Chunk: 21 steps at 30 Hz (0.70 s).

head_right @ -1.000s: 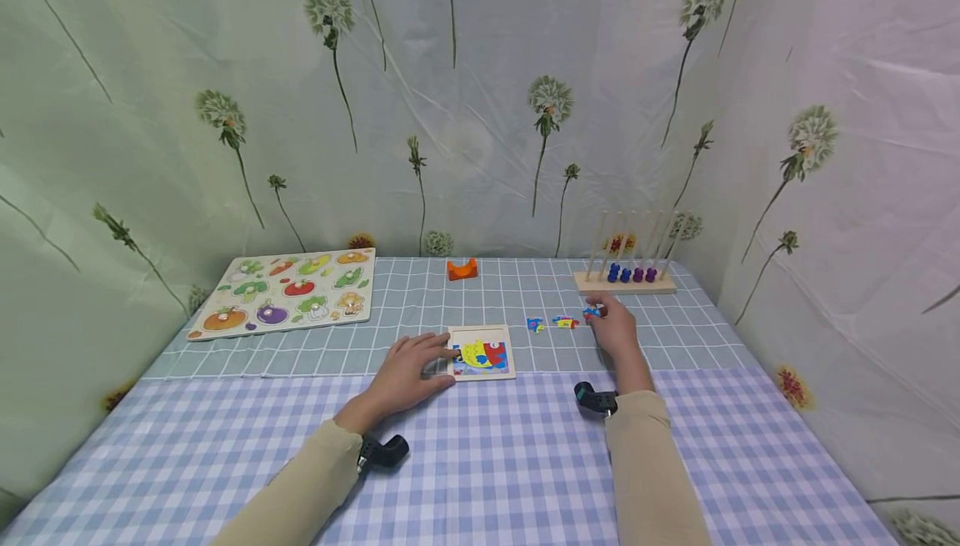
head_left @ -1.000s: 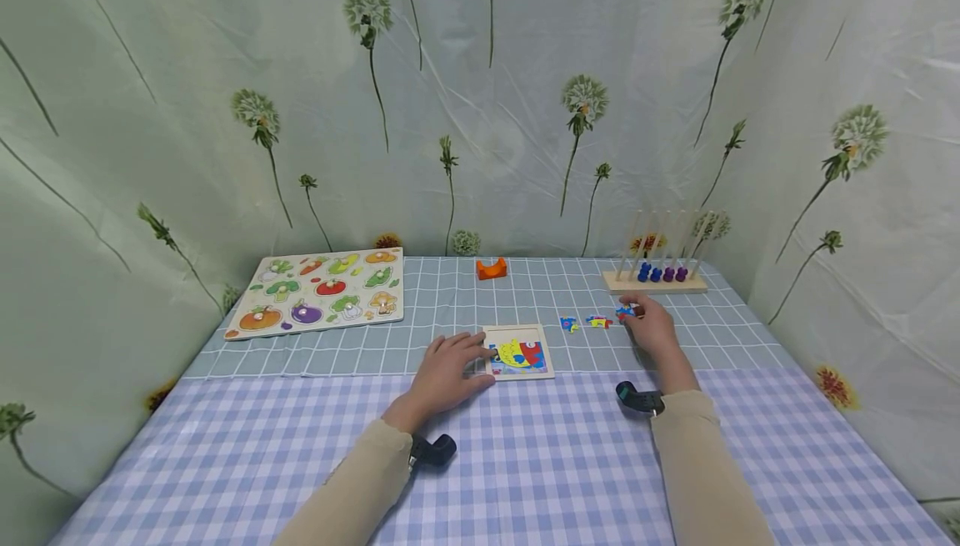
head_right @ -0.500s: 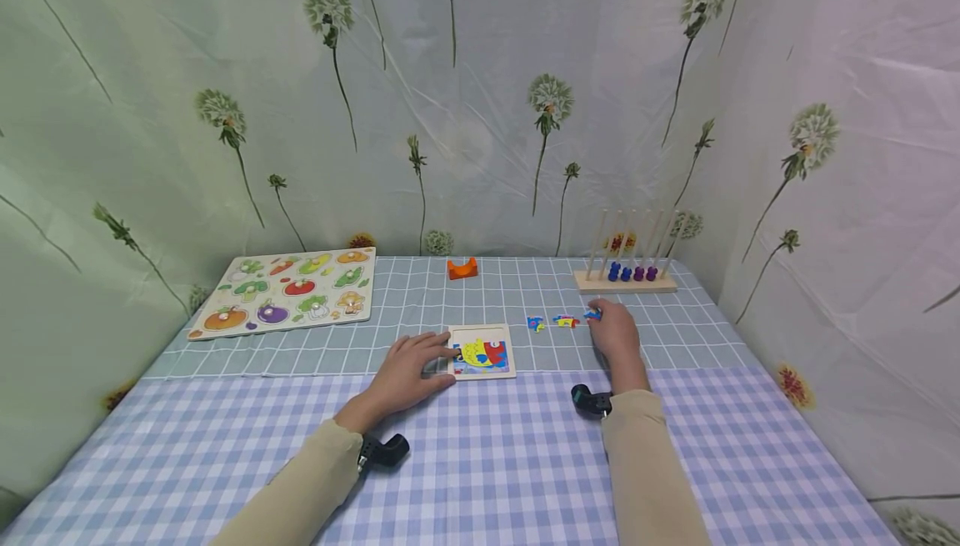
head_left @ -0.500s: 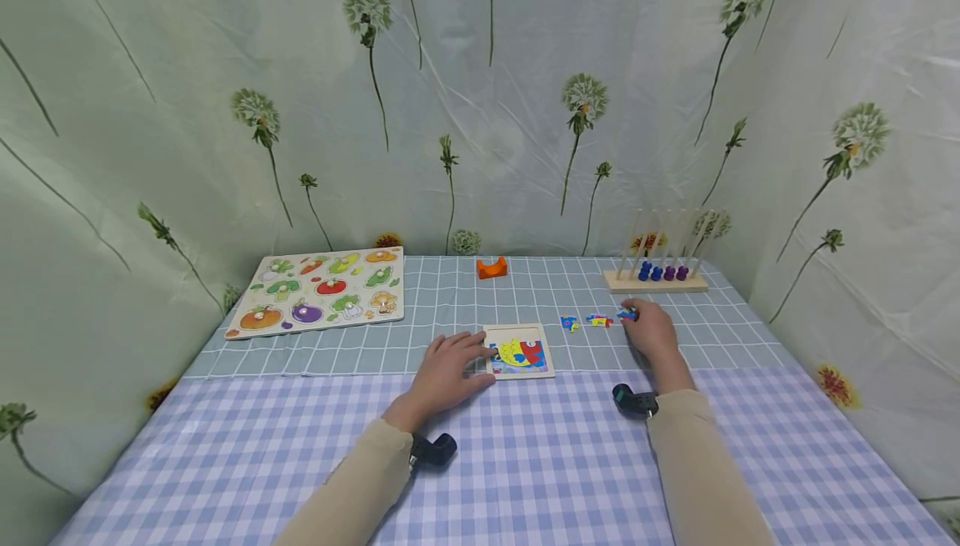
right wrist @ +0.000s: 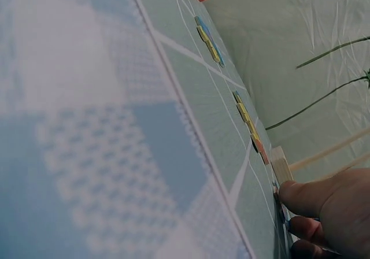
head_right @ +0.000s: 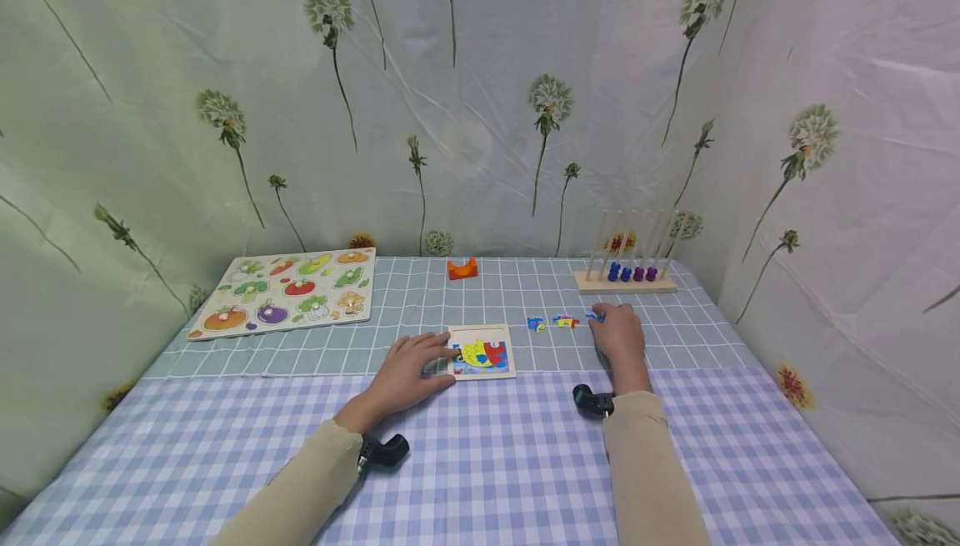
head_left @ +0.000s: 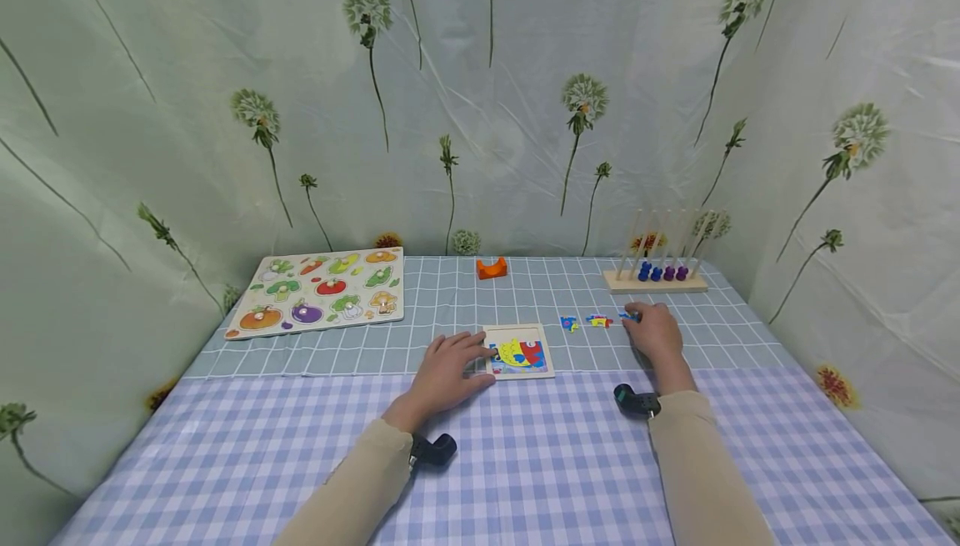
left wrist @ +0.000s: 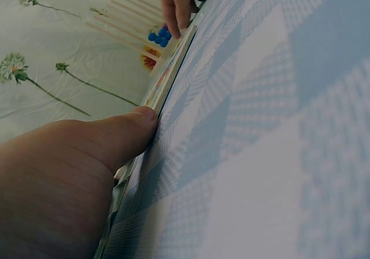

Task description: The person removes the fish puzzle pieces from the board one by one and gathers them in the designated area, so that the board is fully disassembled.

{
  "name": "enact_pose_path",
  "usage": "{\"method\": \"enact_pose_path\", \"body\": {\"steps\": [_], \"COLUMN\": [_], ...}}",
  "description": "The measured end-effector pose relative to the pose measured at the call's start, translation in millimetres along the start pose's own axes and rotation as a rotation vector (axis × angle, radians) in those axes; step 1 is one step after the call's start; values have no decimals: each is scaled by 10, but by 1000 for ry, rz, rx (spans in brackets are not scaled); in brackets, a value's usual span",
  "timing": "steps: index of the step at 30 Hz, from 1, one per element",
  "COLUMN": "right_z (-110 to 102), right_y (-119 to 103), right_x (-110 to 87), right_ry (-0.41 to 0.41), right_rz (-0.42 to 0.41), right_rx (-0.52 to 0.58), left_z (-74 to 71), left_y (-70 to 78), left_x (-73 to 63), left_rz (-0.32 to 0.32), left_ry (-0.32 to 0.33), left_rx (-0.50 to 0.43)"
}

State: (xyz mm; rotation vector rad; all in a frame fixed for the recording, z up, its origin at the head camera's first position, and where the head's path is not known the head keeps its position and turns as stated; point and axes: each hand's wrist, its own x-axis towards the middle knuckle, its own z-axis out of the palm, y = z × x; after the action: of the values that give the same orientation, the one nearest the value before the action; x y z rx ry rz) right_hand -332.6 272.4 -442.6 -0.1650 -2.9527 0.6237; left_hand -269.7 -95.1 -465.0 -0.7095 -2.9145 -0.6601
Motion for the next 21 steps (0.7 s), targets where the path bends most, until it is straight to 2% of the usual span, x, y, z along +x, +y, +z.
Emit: {"method": "enact_pose_path", "body": {"steps": [7,15,21], "right_z": [-19,-23,-48], "right_y": [-63,-234,-441], "right_x": [16,36,17], "right_ry": [11,-17,-32], "right_rz": [6,-36,-87], "right_rx": [56,145,226], "left_z": [6,1,-6], "left_y": [-4,4,16], "left_x": [3,-2,-6], "left_rz": [-5,-3,-7], "left_ry": [-4,12,24], "left_rx": [6,-12,-40]}}
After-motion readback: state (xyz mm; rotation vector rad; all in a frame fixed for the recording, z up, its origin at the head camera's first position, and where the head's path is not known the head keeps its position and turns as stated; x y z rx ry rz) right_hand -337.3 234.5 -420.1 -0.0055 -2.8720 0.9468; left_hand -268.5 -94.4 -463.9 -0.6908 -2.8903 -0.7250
